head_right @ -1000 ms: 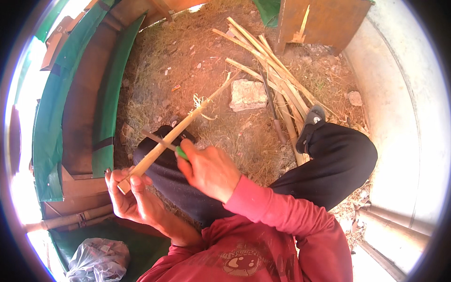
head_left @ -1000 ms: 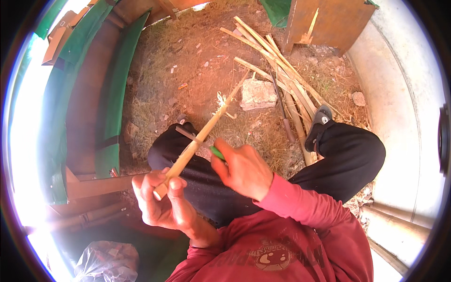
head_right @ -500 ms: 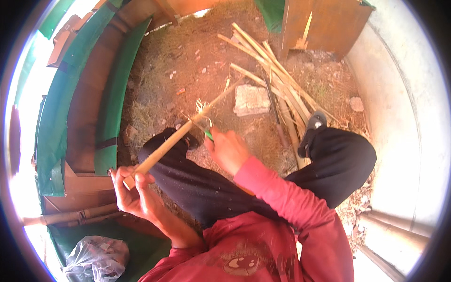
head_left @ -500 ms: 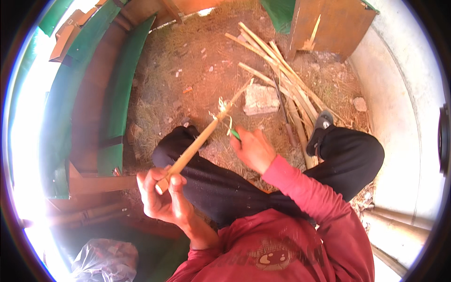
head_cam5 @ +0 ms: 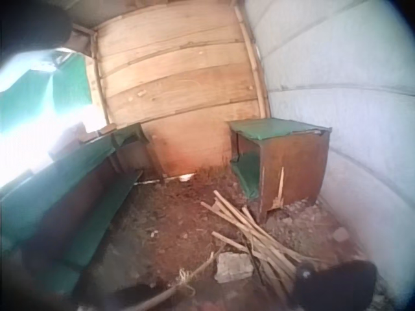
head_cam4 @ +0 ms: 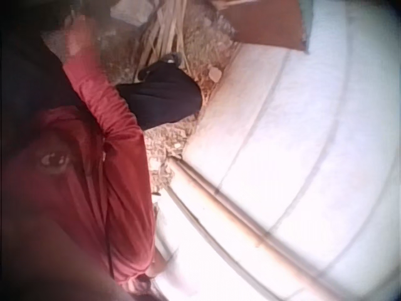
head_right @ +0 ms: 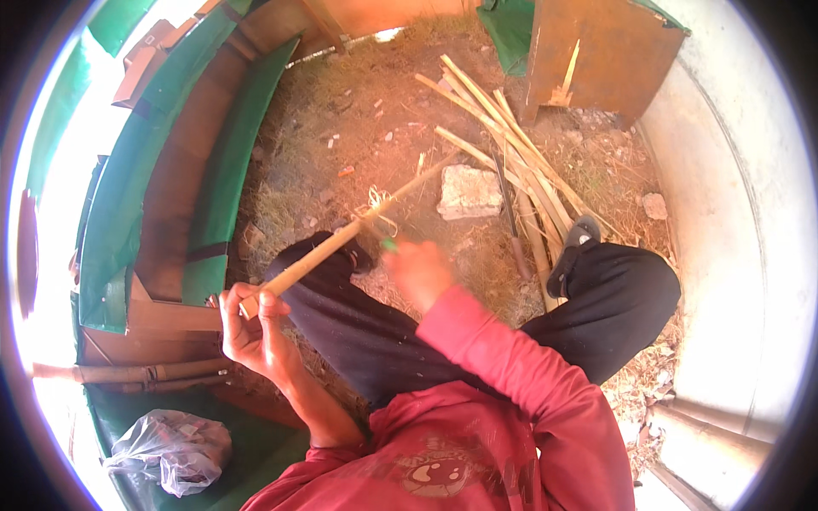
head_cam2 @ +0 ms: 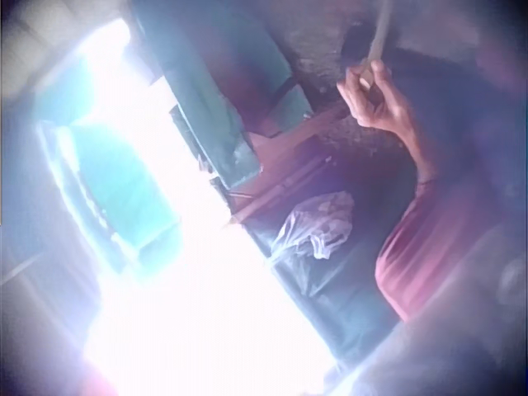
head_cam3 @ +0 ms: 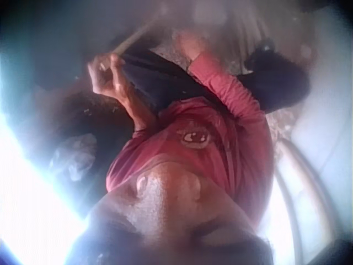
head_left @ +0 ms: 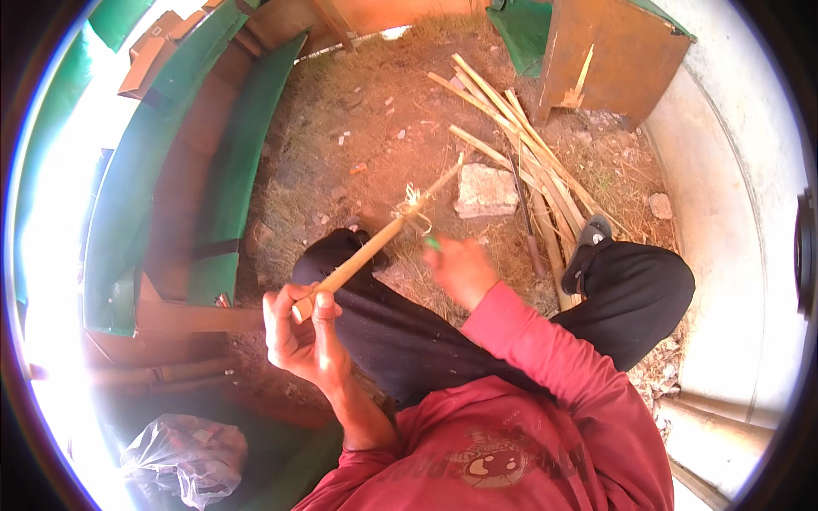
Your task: The person sits on the ground and uses a green knife to shave a thin wooden stick, creating long wood shavings. They hold the stick in their left hand and carefully scrape the surface with the knife in their right hand.
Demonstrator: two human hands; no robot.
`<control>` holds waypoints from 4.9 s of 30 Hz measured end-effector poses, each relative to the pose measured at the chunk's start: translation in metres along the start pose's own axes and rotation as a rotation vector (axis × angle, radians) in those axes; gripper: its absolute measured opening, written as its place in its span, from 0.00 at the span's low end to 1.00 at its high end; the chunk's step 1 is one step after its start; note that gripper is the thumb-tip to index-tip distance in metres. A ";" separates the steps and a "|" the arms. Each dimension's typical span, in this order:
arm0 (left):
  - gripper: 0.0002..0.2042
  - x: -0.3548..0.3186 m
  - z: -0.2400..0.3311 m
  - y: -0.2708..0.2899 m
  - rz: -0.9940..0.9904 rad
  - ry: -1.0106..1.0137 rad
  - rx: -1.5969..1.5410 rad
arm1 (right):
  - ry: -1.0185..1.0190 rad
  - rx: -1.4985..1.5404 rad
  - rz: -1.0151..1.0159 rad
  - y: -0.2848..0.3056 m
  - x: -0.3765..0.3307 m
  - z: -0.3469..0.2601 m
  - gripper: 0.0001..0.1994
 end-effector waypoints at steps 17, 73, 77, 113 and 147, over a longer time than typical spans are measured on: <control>0.11 -0.005 0.007 -0.008 0.122 0.045 -0.043 | -0.162 0.292 -0.211 0.012 0.003 -0.069 0.11; 0.13 -0.001 0.041 -0.025 -0.151 -0.334 -0.021 | -0.059 0.346 -0.086 0.037 -0.016 -0.083 0.07; 0.15 -0.001 0.030 -0.019 -0.137 -0.295 -0.054 | -0.243 0.162 -0.045 0.015 -0.017 -0.020 0.07; 0.08 -0.004 -0.003 -0.002 0.020 -0.082 0.013 | -0.081 -0.157 -0.107 0.004 0.014 -0.003 0.09; 0.11 -0.007 0.008 -0.012 0.097 0.072 -0.019 | -0.045 0.187 -0.094 0.020 -0.002 -0.064 0.08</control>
Point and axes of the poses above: each hand's wrist, its own x-axis towards the middle knuckle, its own y-axis out of the back of the hand, z = x × y, the point moved 10 cm from there along x, towards the middle knuckle, and after that the axes turned 14 degrees about x, right-handed, at the moved point
